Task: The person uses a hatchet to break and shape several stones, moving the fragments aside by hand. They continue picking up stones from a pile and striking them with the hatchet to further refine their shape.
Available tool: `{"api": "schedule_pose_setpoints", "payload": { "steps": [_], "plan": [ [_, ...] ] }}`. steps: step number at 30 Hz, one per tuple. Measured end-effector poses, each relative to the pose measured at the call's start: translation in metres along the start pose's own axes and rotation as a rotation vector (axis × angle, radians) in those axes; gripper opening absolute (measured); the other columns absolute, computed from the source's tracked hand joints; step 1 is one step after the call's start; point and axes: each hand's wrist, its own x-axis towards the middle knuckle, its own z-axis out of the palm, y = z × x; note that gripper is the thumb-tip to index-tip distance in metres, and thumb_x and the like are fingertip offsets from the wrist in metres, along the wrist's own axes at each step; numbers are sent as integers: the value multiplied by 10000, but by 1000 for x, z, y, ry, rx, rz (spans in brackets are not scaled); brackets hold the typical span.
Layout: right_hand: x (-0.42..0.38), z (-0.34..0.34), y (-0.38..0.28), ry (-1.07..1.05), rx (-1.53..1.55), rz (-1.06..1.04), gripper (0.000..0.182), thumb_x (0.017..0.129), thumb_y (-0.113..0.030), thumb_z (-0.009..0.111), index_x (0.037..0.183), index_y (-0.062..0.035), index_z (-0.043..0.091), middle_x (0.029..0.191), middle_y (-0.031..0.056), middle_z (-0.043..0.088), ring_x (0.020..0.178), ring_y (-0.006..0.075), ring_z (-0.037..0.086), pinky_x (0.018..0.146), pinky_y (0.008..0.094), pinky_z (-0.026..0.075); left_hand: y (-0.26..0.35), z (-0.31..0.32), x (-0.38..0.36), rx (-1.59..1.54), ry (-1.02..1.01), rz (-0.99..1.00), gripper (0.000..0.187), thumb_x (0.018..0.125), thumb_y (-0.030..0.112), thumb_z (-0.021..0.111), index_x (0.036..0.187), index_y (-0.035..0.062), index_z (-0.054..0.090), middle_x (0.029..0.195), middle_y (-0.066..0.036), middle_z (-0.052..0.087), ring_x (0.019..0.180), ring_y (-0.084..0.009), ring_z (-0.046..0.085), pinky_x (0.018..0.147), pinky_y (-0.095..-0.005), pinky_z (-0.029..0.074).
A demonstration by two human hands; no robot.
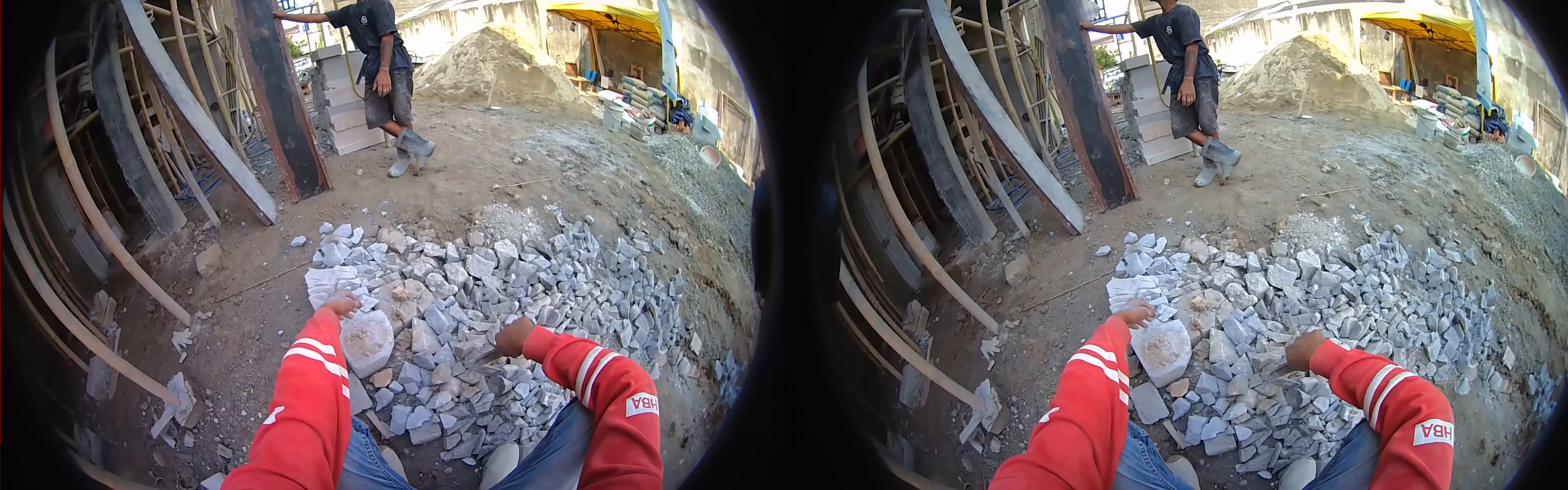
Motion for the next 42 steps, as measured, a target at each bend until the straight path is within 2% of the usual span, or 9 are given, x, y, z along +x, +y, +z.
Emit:
{"api": "schedule_pose_setpoints", "payload": {
  "steps": [10, 16, 21, 26, 31, 33, 34, 36, 42],
  "plan": [
    [-30, 29, 19, -192, 223, 147, 398, 892, -410, 619, 988, -39, 724, 991, 191, 719, 902, 389, 699, 787, 475, 550, -26, -35, -16, -130, 183, 47, 245, 878, 247, 642, 1083, 118, 685, 967, -44, 699, 807, -184, 668, 640, -388, 527],
    [-94, -90, 2, 542, 563, 196, 326, 974, -294, 580, 898, 21, 613, 709, 201, 633, 626, 333, 624, 604, 471, 455, -66, -64, -12, -280, 463, -97, 238, 880, 270, 640, 1039, 104, 703, 869, -20, 705, 631, -129, 639, 545, -314, 462],
    [-137, -242, -10, 1472, 760, 52, 326, 1051, -258, 499, 1235, 0, 573, 700, -34, 543, 538, 28, 438, 477, 189, 334, -92, -69, -5, -273, 633, -175, 187, 881, 252, 669, 957, 90, 724, 768, -28, 698, 581, -129, 631, 496, -296, 456],
    [-96, -350, -57, 2113, 1058, -388, 412, 1056, -367, 418, 784, -96, 564, 597, -30, 353, 524, 105, 398, 461, 243, 327, -94, -64, -23, -339, 747, -189, 157, 865, 219, 697, 914, 74, 732, 717, -37, 693, 539, -125, 623, 477, -289, 464],
    [78, -180, -151, 2052, 1464, -506, 298, 1016, -243, 544, 1139, -13, 399, 663, 44, 477, 475, 127, 441, 435, 271, 370, -113, -56, 25, -279, 823, -150, 189, 845, 236, 719, 931, 70, 743, 774, -48, 732, 605, -138, 675, 542, -290, 505],
    [127, -3, -194, 1087, 1290, 218, 319, 979, -241, 560, 1074, 58, 506, 789, 250, 586, 676, 366, 589, 637, 443, 464, -94, -58, 11, -293, 794, -184, 217, 820, 294, 720, 950, 126, 766, 930, -84, 732, 855, -222, 669, 765, -340, 505],
    [151, 84, -215, 620, 976, 299, 344, 960, -240, 567, 1042, 93, 559, 852, 354, 641, 777, 486, 663, 738, 529, 511, -88, -56, 5, -297, 750, -223, 252, 796, 353, 721, 969, 183, 789, 1085, -121, 732, 1105, -307, 663, 988, -389, 505],
    [162, 145, -221, 337, 1045, 294, 372, 955, -276, 565, 947, 93, 609, 865, 358, 649, 840, 518, 647, 746, 541, 506, -96, -48, 8, -229, 730, -186, 252, 789, 348, 723, 969, 185, 789, 1088, -116, 732, 1095, -301, 666, 980, -388, 507],
    [83, -12, -149, 516, 1436, 292, 366, 1005, -317, 559, 804, -12, 571, 559, 7, 504, 449, 105, 485, 391, 288, 365, -104, -68, 10, -309, 689, -185, 260, 785, 345, 713, 976, 185, 787, 1059, -109, 738, 1055, -272, 681, 948, -392, 516]
  ]
}}
